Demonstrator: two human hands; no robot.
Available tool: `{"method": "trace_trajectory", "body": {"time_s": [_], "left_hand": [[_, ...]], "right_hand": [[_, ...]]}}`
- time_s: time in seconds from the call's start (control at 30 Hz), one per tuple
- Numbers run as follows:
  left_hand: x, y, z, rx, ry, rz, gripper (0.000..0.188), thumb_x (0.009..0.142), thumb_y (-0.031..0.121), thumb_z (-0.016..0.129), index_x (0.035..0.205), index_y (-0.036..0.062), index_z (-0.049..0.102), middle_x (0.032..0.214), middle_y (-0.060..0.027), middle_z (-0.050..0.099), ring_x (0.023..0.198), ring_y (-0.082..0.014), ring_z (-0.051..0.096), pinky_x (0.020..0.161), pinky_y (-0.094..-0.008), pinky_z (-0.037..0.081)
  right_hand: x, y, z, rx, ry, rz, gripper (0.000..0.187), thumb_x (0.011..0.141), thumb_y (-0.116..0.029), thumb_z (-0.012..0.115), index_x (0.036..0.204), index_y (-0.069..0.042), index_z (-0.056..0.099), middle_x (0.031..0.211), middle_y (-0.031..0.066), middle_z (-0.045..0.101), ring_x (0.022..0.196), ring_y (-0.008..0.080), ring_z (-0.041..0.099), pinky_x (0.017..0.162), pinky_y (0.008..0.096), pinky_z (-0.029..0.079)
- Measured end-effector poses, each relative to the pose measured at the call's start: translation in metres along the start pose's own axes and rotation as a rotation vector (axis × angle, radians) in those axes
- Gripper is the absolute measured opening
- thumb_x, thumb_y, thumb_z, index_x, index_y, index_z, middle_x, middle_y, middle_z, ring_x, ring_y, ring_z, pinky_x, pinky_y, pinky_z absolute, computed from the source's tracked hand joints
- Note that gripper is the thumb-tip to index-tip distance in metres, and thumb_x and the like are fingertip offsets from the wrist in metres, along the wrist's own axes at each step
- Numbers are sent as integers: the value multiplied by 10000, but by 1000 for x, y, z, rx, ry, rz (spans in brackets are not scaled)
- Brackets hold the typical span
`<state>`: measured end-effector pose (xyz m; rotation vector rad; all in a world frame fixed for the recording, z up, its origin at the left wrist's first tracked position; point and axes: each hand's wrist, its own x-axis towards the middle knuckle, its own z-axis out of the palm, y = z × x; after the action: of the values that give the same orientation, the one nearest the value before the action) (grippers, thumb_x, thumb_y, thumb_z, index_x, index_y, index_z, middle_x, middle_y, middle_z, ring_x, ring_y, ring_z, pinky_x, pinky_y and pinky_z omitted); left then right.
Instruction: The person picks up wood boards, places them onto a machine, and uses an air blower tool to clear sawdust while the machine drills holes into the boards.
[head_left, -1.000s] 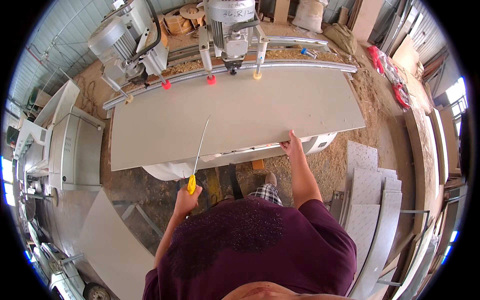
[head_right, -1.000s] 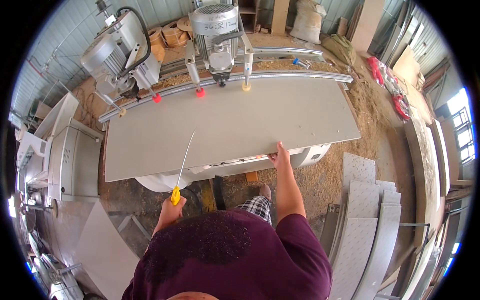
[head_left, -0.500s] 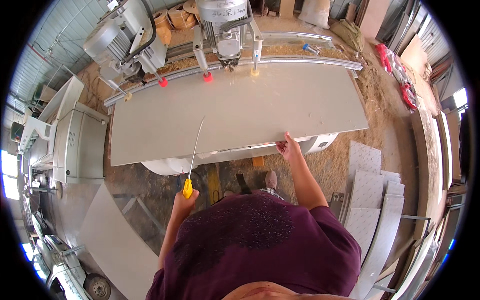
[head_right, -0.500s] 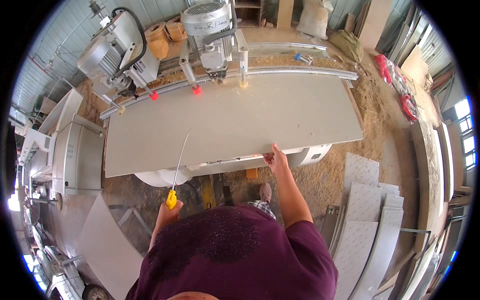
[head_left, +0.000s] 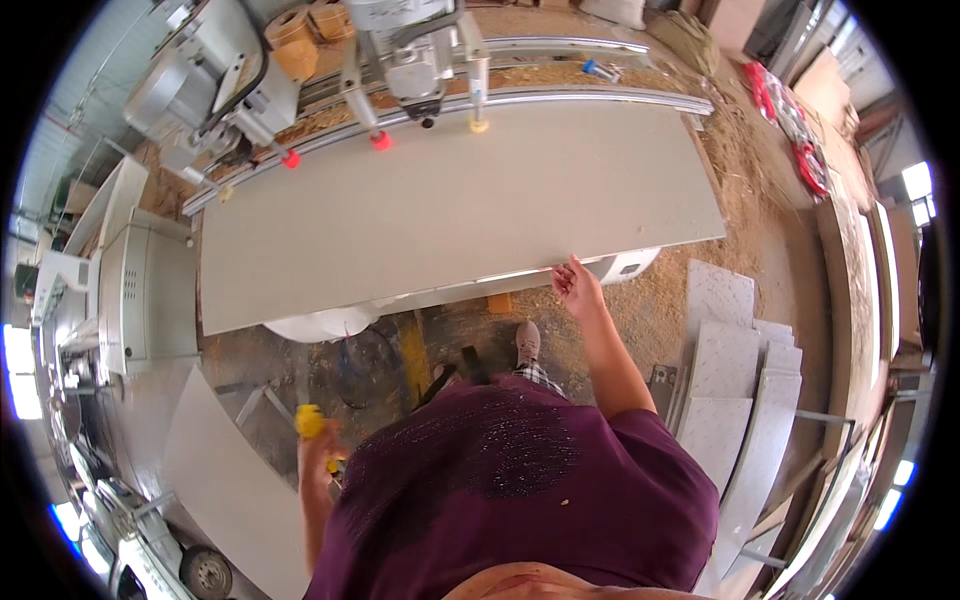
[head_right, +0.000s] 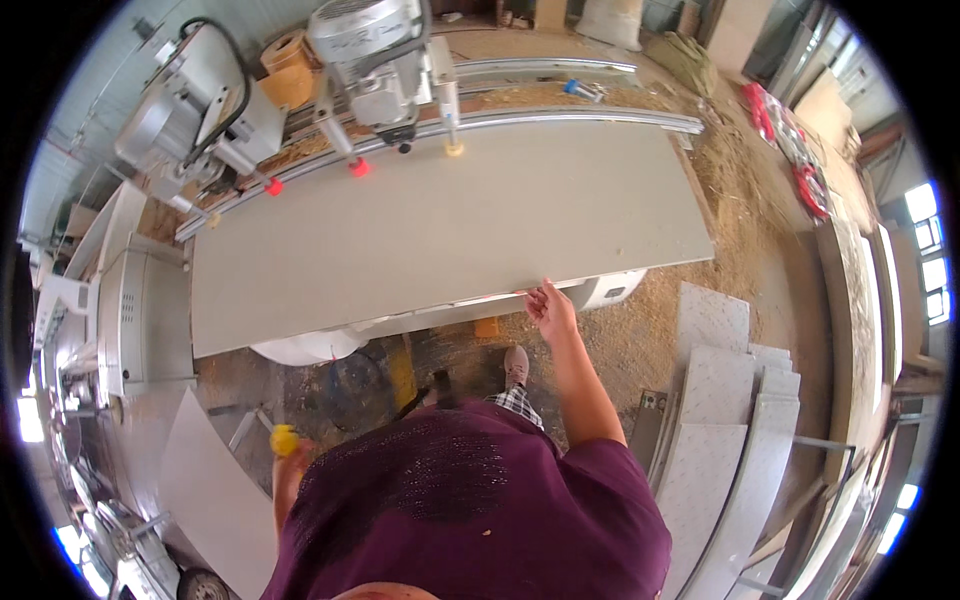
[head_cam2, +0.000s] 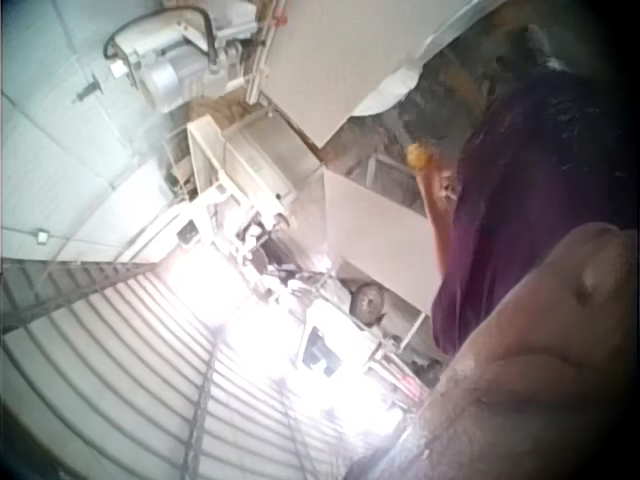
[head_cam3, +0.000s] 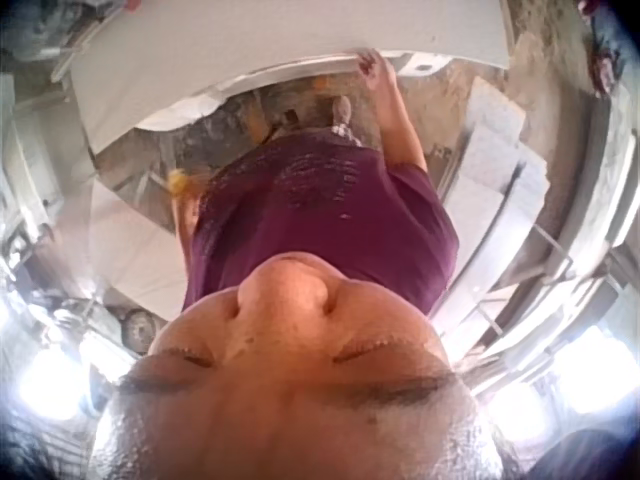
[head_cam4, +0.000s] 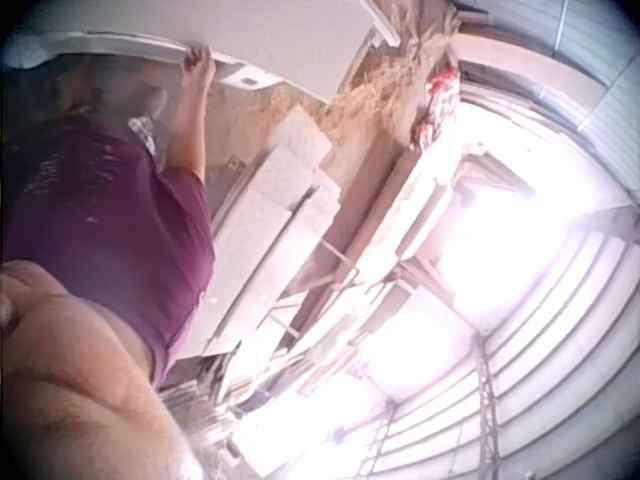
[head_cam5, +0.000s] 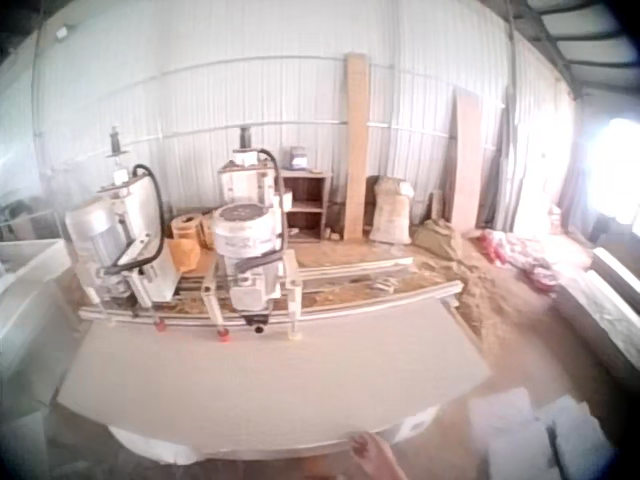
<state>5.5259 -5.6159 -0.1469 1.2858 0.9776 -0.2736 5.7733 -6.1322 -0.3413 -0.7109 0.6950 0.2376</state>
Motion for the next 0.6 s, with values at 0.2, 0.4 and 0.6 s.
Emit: {"method": "trace_trajectory", "body": {"time_s": [0.2,0.4,0.6], "left_hand": [[5,5,49,443,-313,131,114,857,154,632,884,56,581,682,24,561,593,-80,533,564,-238,450],[43,23,141,644,-494,207,126,893,189,598,901,68,564,738,4,579,637,-78,549,601,-223,454],[107,2,157,83,-162,46,212,935,215,539,1103,97,486,1133,-58,548,1082,-155,525,829,-347,451]], "right_hand": [[3,-37,-12,15,112,-85,309,910,-319,575,1013,-32,521,875,77,588,727,178,603,658,307,531],[23,-108,-68,-47,209,-197,335,901,-339,579,1064,-53,515,1007,97,602,847,207,605,733,325,517],[52,-198,-151,-80,399,-331,362,910,-333,559,1112,-35,521,994,105,629,812,228,620,692,335,525]]}}
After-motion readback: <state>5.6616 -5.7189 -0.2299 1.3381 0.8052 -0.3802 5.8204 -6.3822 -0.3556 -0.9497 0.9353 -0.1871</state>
